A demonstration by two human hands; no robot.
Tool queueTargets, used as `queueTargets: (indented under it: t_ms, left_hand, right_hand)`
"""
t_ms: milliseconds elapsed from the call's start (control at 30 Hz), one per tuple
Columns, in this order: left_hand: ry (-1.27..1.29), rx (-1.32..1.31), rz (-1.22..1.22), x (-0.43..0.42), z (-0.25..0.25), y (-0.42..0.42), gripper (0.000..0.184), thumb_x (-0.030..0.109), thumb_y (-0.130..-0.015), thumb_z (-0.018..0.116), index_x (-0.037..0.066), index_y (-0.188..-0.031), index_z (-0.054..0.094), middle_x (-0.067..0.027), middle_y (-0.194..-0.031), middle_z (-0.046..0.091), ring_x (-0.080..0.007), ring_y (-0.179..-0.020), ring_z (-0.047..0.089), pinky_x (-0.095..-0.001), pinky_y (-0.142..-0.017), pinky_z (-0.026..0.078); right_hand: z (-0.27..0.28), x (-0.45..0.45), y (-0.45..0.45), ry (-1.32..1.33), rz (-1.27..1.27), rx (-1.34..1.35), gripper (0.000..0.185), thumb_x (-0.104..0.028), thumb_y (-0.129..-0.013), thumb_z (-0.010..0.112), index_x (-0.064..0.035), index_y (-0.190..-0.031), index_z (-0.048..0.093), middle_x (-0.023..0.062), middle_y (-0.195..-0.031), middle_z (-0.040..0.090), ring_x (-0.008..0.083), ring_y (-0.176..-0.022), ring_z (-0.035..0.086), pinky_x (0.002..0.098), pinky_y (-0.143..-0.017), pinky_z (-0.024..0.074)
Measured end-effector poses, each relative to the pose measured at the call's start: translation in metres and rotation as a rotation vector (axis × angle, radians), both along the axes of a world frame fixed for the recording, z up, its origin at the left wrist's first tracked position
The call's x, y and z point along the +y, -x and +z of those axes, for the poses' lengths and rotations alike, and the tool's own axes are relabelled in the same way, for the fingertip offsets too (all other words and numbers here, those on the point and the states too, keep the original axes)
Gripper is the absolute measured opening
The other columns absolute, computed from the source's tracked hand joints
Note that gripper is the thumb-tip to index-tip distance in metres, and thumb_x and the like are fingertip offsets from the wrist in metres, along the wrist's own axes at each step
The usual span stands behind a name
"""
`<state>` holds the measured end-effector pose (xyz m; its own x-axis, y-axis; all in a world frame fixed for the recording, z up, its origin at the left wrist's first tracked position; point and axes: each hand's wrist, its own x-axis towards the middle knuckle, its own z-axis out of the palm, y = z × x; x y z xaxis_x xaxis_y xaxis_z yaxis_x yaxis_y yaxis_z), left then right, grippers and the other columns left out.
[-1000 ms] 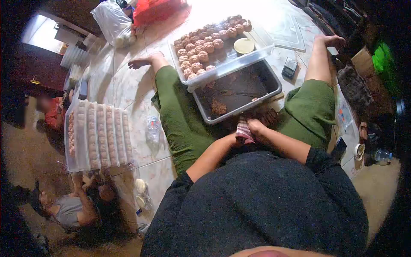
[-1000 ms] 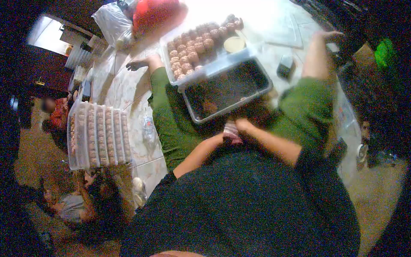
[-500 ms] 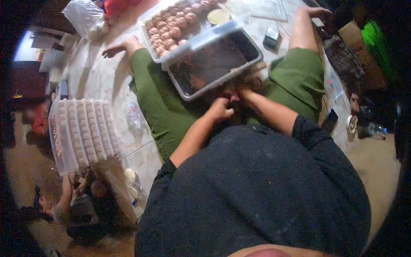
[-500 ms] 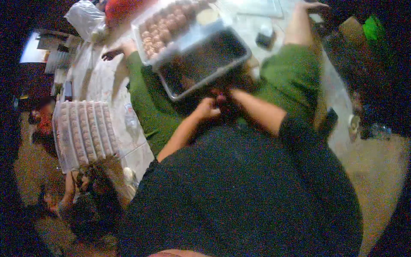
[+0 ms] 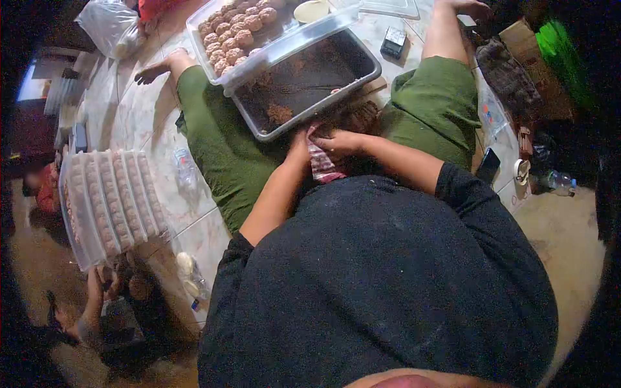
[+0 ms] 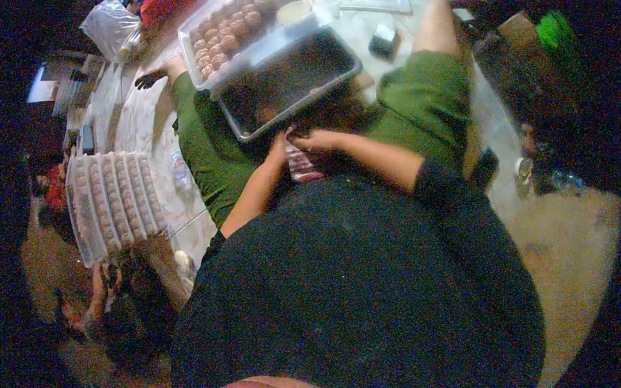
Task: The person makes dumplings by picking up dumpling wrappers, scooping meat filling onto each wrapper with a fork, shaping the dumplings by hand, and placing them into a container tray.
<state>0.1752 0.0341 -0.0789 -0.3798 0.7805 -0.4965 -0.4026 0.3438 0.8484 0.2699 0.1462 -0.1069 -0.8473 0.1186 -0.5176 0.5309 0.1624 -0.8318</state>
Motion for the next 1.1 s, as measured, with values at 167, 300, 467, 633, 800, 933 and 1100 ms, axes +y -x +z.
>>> queueTargets:
  t_ms: [167,300,467,633,800,933,1100]
  left_hand:
    - [0.133,-0.488,0.12,0.01,-0.068,0.016,0.042,0.034,-0.091,0.036,0.001,-0.114,0.049,-0.0099,-0.111,0.053,-0.0196,-0.091,0.053,-0.0331,-0.081,0.044]
    - [0.225,-0.243,0.054,0.016,-0.027,0.01,0.042,0.032,-0.091,0.035,0.0,-0.116,0.047,-0.0107,-0.114,0.051,-0.0199,-0.094,0.051,-0.0331,-0.084,0.042]
    - [0.175,0.103,-0.198,0.018,0.001,0.01,0.043,0.03,-0.091,0.033,-0.001,-0.118,0.045,-0.0115,-0.117,0.05,-0.0208,-0.098,0.049,-0.0334,-0.087,0.04]
    - [0.155,0.24,-0.242,0.017,0.013,0.011,0.043,0.029,-0.092,0.03,-0.001,-0.12,0.043,-0.0124,-0.119,0.048,-0.0216,-0.102,0.047,-0.0336,-0.09,0.037]
    - [0.163,0.323,-0.235,0.015,0.019,0.004,0.044,0.027,-0.092,0.028,-0.002,-0.122,0.042,-0.0132,-0.122,0.046,-0.0224,-0.106,0.045,-0.0339,-0.093,0.035]
    - [0.189,0.376,-0.24,0.014,-0.019,0.012,0.043,0.024,-0.092,0.026,-0.002,-0.12,0.044,-0.0139,-0.122,0.047,-0.0226,-0.108,0.044,-0.0341,-0.095,0.033]
    - [0.247,0.414,-0.254,0.013,-0.029,0.023,0.044,0.026,-0.091,0.027,-0.003,-0.115,0.05,-0.0154,-0.119,0.05,-0.0216,-0.109,0.043,-0.0347,-0.096,0.032]
  right_hand:
    - [-0.051,0.011,0.015,-0.035,-0.025,0.097,0.042,-0.041,-0.084,0.052,-0.007,-0.108,0.056,0.0128,-0.1,0.06,0.0229,-0.089,0.053,0.0347,-0.08,0.0418]
    - [-0.033,0.021,0.006,-0.156,-0.026,0.29,0.041,-0.034,-0.082,0.057,-0.0068,-0.113,0.054,0.0133,-0.109,0.058,0.0228,-0.097,0.051,0.0348,-0.086,0.0402]
    - [-0.108,0.058,0.0,0.012,0.075,0.075,0.038,-0.024,-0.077,0.064,-0.0038,-0.108,0.056,0.0098,-0.102,0.061,0.0188,-0.09,0.053,0.033,-0.082,0.0432]
    - [-0.125,0.054,-0.012,0.203,-0.21,0.355,0.043,-0.021,-0.074,0.066,-0.0043,-0.111,0.054,0.0095,-0.107,0.058,0.0191,-0.094,0.052,0.0325,-0.086,0.0413]
    - [-0.106,0.054,-0.014,-0.009,-0.171,0.309,0.048,-0.021,-0.073,0.065,-0.0043,-0.116,0.05,0.0119,-0.115,0.053,0.0216,-0.104,0.047,0.034,-0.092,0.0367]
    - [-0.075,0.052,-0.013,-0.248,-0.111,0.187,0.051,-0.021,-0.074,0.062,-0.0042,-0.119,0.047,0.0138,-0.119,0.05,0.0239,-0.11,0.044,0.0355,-0.096,0.0334]
    - [-0.04,0.057,-0.011,-0.679,-0.014,0.092,0.054,-0.021,-0.074,0.06,-0.0041,-0.123,0.044,0.0162,-0.123,0.046,0.0268,-0.118,0.04,0.0373,-0.101,0.0292]
